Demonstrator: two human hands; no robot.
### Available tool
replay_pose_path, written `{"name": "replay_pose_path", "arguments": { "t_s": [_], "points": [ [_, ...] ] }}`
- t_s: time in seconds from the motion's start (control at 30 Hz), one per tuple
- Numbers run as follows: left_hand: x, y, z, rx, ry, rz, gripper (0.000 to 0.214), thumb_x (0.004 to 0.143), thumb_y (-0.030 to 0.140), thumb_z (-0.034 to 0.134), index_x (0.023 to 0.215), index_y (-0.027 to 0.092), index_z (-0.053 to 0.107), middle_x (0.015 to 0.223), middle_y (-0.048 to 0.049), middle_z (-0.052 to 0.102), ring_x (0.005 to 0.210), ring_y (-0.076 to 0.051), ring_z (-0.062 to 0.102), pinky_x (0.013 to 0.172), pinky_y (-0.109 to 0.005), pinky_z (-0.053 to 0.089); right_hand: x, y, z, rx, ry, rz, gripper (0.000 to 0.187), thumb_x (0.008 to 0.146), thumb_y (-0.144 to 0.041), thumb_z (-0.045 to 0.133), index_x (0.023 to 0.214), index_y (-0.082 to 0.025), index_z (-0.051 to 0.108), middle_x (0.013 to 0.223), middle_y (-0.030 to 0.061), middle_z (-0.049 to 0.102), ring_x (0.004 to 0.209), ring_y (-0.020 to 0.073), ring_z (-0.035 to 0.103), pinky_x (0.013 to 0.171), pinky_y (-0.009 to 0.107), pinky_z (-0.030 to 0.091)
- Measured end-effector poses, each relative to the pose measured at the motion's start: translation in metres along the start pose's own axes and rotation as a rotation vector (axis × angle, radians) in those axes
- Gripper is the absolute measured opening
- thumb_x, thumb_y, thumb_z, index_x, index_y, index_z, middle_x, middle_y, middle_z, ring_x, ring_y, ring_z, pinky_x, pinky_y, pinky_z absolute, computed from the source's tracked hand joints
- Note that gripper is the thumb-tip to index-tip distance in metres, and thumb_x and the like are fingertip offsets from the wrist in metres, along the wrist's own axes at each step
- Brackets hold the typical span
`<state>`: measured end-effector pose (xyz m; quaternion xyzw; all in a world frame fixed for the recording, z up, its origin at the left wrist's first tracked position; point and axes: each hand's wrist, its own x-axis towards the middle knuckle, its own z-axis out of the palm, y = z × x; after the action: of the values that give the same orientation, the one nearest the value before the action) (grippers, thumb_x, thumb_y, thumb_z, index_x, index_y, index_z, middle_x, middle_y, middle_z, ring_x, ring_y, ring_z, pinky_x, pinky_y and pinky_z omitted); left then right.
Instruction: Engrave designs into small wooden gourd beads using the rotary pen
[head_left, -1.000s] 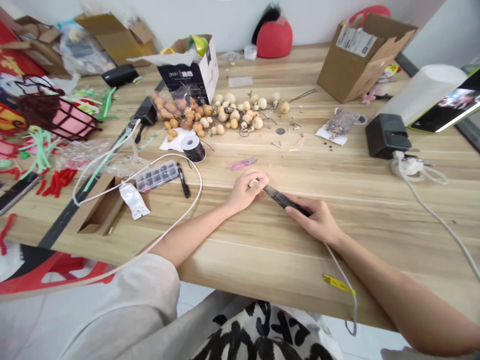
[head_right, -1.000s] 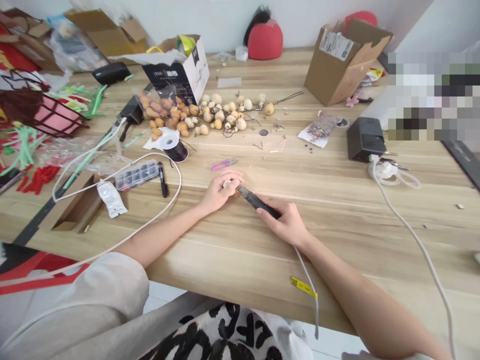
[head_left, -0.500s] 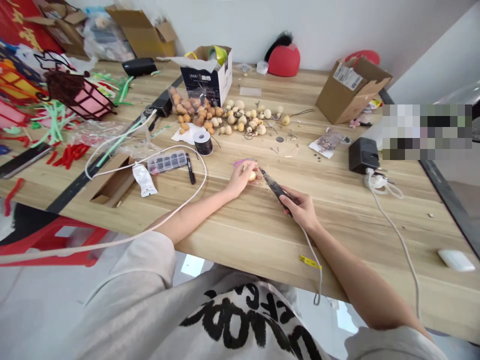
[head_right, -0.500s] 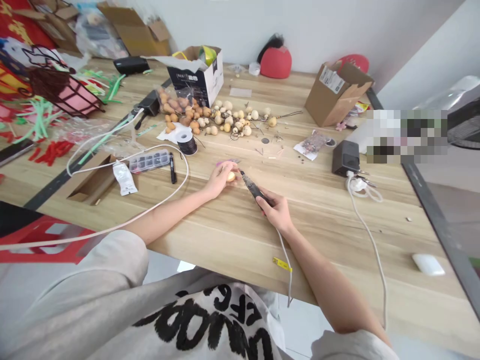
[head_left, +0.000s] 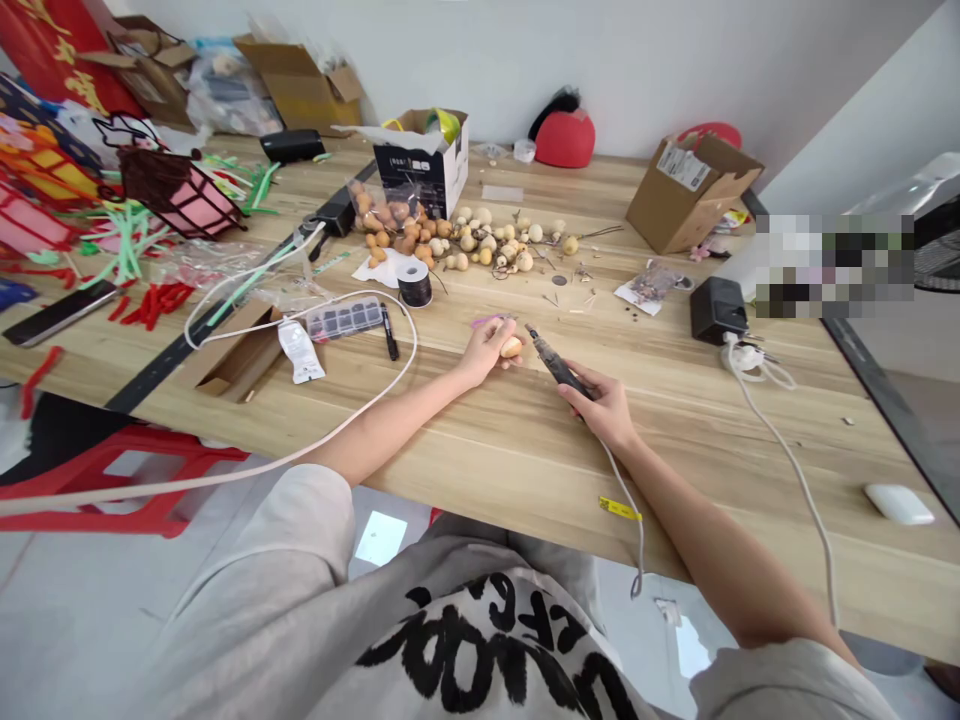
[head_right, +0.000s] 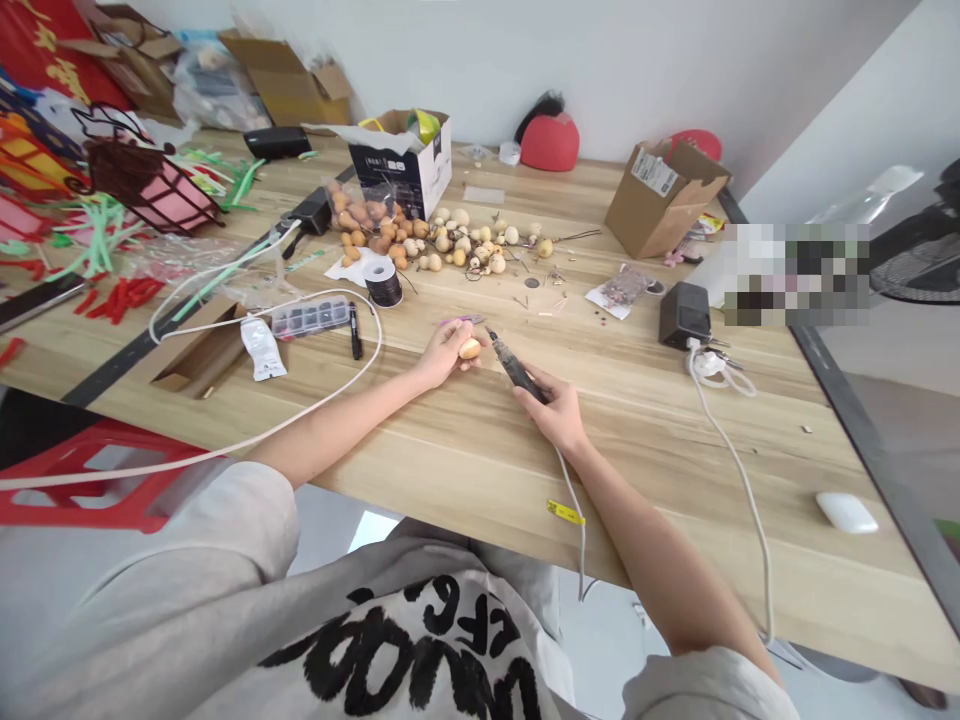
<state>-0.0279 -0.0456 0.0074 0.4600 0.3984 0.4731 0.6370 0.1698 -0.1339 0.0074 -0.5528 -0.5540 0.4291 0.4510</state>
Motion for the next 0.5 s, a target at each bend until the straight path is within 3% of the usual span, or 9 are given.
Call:
{"name": "replay_pose_path", "arguments": {
  "t_s": [0.1, 0.2, 0.3, 0.4, 0.5],
  "points": [
    [-0.0006, 0.0004, -0.0015, 0.010, -0.005, 0.020, 0.045, 0.085, 0.058, 0.065, 0.081, 0.015, 0.053, 0.061, 0.0035, 0.060, 0.043, -0.008, 0.060, 0.034, -0.014, 0.032, -0.0021, -0.0004, -0.0015, 0.021, -0.009, 0.004, 0.061, 0.070, -0.042, 0.076, 0.123, -0.012, 0.071, 0.062, -0.0022, 0.062, 0.042, 0.0085, 0.047, 0.043, 0.025, 0.041],
    [-0.0005, -0.0015, -0.0044, -0.009, -0.040, 0.024, 0.052, 0.079, 0.063, 0.069, 0.086, 0.012, 0.061, 0.061, 0.0026, 0.059, 0.046, -0.010, 0.062, 0.035, -0.015, 0.033, -0.0040, -0.0012, -0.0027, 0.062, 0.000, 0.036, 0.060, 0.070, -0.043, 0.076, 0.121, -0.012, 0.072, 0.061, -0.0022, 0.062, 0.042, 0.0082, 0.045, 0.041, 0.024, 0.039],
    [0.0004, -0.0029, -0.0067, -0.037, -0.065, 0.000, 0.057, 0.075, 0.060, 0.075, 0.104, 0.012, 0.067, 0.077, -0.0008, 0.066, 0.057, -0.011, 0.067, 0.040, -0.016, 0.040, -0.0048, -0.0008, -0.0035, 0.078, 0.011, 0.059, 0.059, 0.071, -0.044, 0.075, 0.121, -0.013, 0.072, 0.061, -0.0024, 0.061, 0.042, 0.0086, 0.047, 0.041, 0.024, 0.038],
    [0.0013, -0.0015, -0.0069, -0.068, -0.074, -0.052, 0.058, 0.080, 0.053, 0.074, 0.124, 0.016, 0.064, 0.100, -0.0057, 0.071, 0.072, -0.013, 0.071, 0.053, -0.019, 0.051, -0.0046, 0.0004, -0.0036, 0.064, 0.020, 0.071, 0.058, 0.073, -0.045, 0.074, 0.122, -0.014, 0.072, 0.060, -0.0031, 0.059, 0.043, 0.0092, 0.047, 0.042, 0.024, 0.038],
    [0.0017, 0.0006, -0.0058, -0.100, -0.058, -0.089, 0.056, 0.086, 0.048, 0.068, 0.132, 0.017, 0.058, 0.105, -0.0075, 0.072, 0.078, -0.014, 0.072, 0.062, -0.023, 0.055, -0.0040, 0.0011, -0.0028, 0.038, 0.018, 0.061, 0.058, 0.074, -0.045, 0.073, 0.122, -0.014, 0.072, 0.057, -0.0042, 0.056, 0.043, 0.0096, 0.046, 0.043, 0.025, 0.038]
  ]
}}
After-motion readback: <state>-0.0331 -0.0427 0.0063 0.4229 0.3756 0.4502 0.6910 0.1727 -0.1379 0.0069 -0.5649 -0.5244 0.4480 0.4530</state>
